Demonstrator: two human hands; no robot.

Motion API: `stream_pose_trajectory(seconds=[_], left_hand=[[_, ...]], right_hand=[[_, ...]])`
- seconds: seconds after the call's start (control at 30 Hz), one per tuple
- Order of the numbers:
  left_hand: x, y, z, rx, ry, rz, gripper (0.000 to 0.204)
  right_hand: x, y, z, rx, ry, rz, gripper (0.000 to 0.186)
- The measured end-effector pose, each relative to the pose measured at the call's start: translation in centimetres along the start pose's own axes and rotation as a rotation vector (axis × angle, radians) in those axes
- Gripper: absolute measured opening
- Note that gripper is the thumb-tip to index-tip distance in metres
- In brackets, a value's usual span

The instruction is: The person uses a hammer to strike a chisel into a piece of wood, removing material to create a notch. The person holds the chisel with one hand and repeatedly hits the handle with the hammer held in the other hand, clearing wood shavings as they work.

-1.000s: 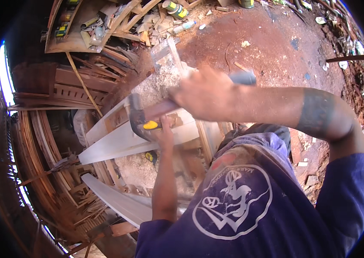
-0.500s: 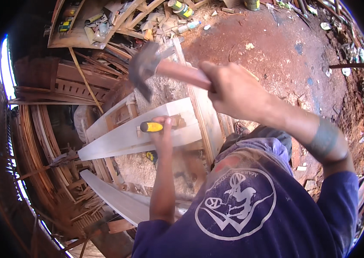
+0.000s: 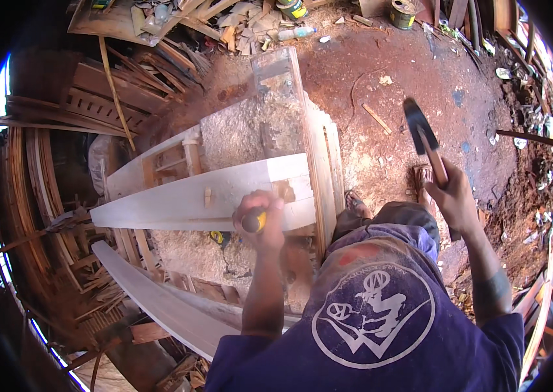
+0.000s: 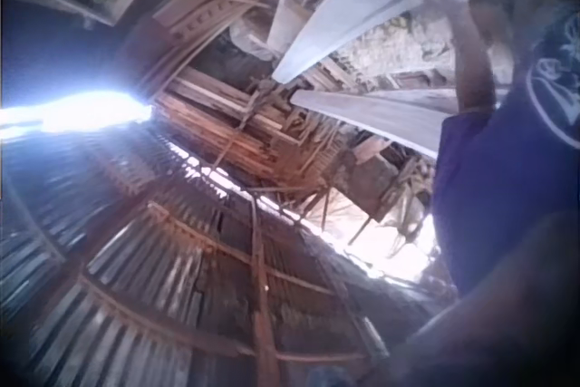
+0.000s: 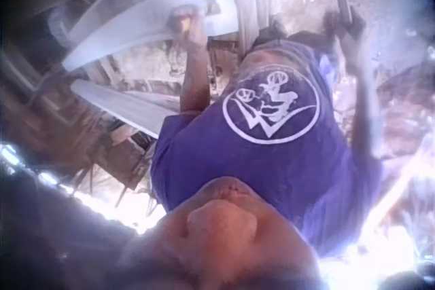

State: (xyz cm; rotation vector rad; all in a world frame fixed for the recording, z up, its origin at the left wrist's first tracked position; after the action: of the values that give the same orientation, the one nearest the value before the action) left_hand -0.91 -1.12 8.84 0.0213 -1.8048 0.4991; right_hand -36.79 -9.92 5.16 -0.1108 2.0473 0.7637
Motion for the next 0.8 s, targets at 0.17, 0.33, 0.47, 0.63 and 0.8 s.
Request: stream_pose_trajectory(seconds=[0.17, 0.33, 0.47, 0.63, 0.8], left_hand=[[-0.5, -4.3, 1.0, -0.214, -0.181, -0.235, 0.021], [-5.4, -10.1, 3.5, -0.403, -0.284, -0.676, 0.026], [-6.8, -10.6, 2.6, -0.454, -0.174, -0.588, 0.029], [-0.4, -3.1, -0.9, -0.284, -0.210, 0.137, 0.012], [0.0, 0.7, -1.7, -0.027, 0.099, 0.038, 0.017]], right_hand=[[3.2, 0.3, 0.5, 0.070, -0.135, 0.225, 0.017], [0.4, -1.4, 0.8, 0.089, -0.184, 0.107, 0.018], [-2.3, -2.7, 1.7, 0.042, -0.087, 0.047, 0.020], [-0.6, -2.2, 2.5, 0.026, -0.108, 0.032, 0.017], [2.7, -1.1, 2.7, 0.048, -0.152, 0.162, 0.018]])
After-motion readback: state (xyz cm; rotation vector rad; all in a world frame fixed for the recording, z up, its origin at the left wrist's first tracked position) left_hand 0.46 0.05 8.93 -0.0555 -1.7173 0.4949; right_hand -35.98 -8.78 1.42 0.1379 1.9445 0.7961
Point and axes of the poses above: each hand's wrist, its own y-axis away from the middle knuckle, its own z-axis out of the palm, x = y × z, the point moved 6 cm from there along -y, towards the middle knuckle, and after that the axes turned 12 degrees about -x, right-handed, at the moved point
